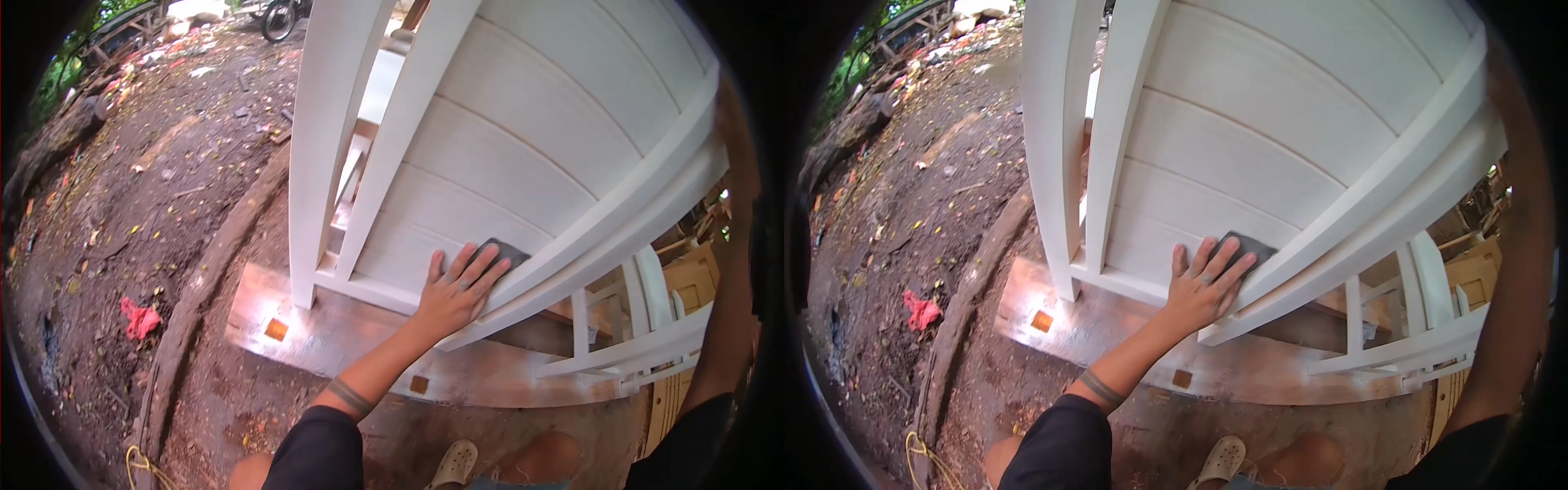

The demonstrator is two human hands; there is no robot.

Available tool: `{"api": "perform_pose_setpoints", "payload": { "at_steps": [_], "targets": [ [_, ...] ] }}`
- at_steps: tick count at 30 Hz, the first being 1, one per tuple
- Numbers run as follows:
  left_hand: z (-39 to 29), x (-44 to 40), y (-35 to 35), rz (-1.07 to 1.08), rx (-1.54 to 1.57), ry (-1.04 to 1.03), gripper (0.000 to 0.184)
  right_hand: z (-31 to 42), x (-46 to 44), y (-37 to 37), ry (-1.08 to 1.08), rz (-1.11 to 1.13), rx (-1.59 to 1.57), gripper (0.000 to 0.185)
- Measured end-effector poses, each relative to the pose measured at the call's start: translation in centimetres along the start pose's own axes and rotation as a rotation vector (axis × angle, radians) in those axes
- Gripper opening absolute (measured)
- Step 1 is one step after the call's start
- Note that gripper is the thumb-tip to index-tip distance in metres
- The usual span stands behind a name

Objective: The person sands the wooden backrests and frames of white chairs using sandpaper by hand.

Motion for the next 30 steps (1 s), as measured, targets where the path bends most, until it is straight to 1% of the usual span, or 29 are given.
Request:
{"api": "perform_pose_setpoints", "payload": {
  "at_steps": [3, 4, 5, 7, 8, 10, 11, 13, 15, 18, 19, 20, 22, 23, 24, 25, 26, 27, 28, 29, 30],
  "targets": [
    [-0.1, 0.2, 0.2, 0.020, 0.022, 0.021, 0.056, 1.7, 2.8, -2.4, 0.019, 0.032, 0.069, 0.060],
    [-0.3, 0.2, 0.2, 0.033, 0.041, 0.024, 0.056, 1.9, 3.5, -2.1, 0.029, 0.028, 0.102, 0.058],
    [-0.4, 0.1, 0.1, 0.051, 0.036, 0.030, 0.056, 0.8, 1.4, -0.7, 0.017, -0.108, -0.056, 0.066],
    [-0.5, 0.6, 0.3, 0.116, -0.009, 0.042, 0.054, 0.7, 2.2, 0.3, 0.129, -0.274, -0.017, 0.065],
    [-0.8, 0.7, 0.8, 0.093, 0.034, 0.062, 0.057, 1.0, 3.1, 0.1, 0.194, -0.360, 0.035, 0.064],
    [-1.0, 0.9, 1.1, -0.028, 0.050, 0.102, 0.084, 1.5, 5.1, -1.2, 0.317, -0.503, 0.131, 0.063],
    [-1.5, 0.1, 1.9, -0.091, 0.069, 0.119, 0.090, 1.9, 5.8, -1.7, 0.370, -0.560, 0.161, 0.063],
    [-2.6, -0.6, 2.7, -0.089, 0.045, 0.113, 0.095, 2.1, 6.8, -2.0, 0.449, -0.642, 0.185, 0.062],
    [-2.8, 1.2, 2.2, -0.036, 0.093, 0.241, 0.093, 2.8, 8.9, -2.0, 0.467, -0.655, 0.187, 0.060],
    [-3.6, 0.8, 2.5, 0.004, 0.301, 0.562, 0.093, 2.7, 10.0, -1.7, 0.404, -0.590, 0.166, 0.057],
    [-4.5, 0.0, 3.0, -0.092, 0.163, 0.548, 0.082, 2.4, 9.6, -2.1, 0.511, -0.661, 0.066, 0.056],
    [-4.2, -0.2, 3.1, -0.041, 0.313, 0.669, 0.076, 1.7, 9.4, -2.2, 0.617, -0.727, -0.037, 0.054],
    [-3.4, 0.6, 3.9, 0.068, 0.606, 0.920, 0.065, 0.7, 12.4, -2.4, 0.730, -0.618, 0.034, 0.067],
    [-3.0, 1.1, 5.1, 0.133, 0.491, 0.921, 0.055, -0.5, 14.0, -2.9, 0.727, -0.563, 0.051, 0.068],
    [-3.2, 1.4, 7.0, -0.017, 0.437, 1.031, 0.042, -1.5, 15.7, -3.5, 0.727, -0.509, 0.068, 0.069],
    [-2.3, 1.2, 8.7, -0.201, 0.611, 0.995, 0.042, -1.8, 17.9, -3.3, 0.763, -0.464, 0.007, 0.067],
    [-1.2, -0.3, 11.3, -0.250, 0.473, 0.749, 0.045, -2.3, 19.9, -2.5, 0.801, -0.419, -0.053, 0.064],
    [4.5, -0.5, 14.6, -0.483, 0.398, 0.676, 0.042, -3.4, 21.5, -1.6, 0.826, -0.454, -0.019, 0.064],
    [8.7, -0.4, 18.2, -0.530, 0.079, 0.519, 0.044, -4.9, 23.1, -0.9, 0.848, -0.486, 0.012, 0.063],
    [12.5, -2.2, 22.7, -0.448, -0.450, 0.261, 0.046, -6.4, 24.8, -0.3, 0.864, -0.517, 0.042, 0.063],
    [15.9, -4.2, 26.4, -0.388, -0.770, 0.110, 0.048, -8.0, 26.4, 0.3, 0.700, -0.573, 0.115, 0.062]
  ]
}}
Point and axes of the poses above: each hand's wrist, its own x-axis away from the middle knuckle, its own y-axis out of the back of the hand, z = x × y, the point moved 3 cm from there along -x, towards the middle knuckle, and after that the axes turned 3 degrees about -z, right-handed, at the moved point
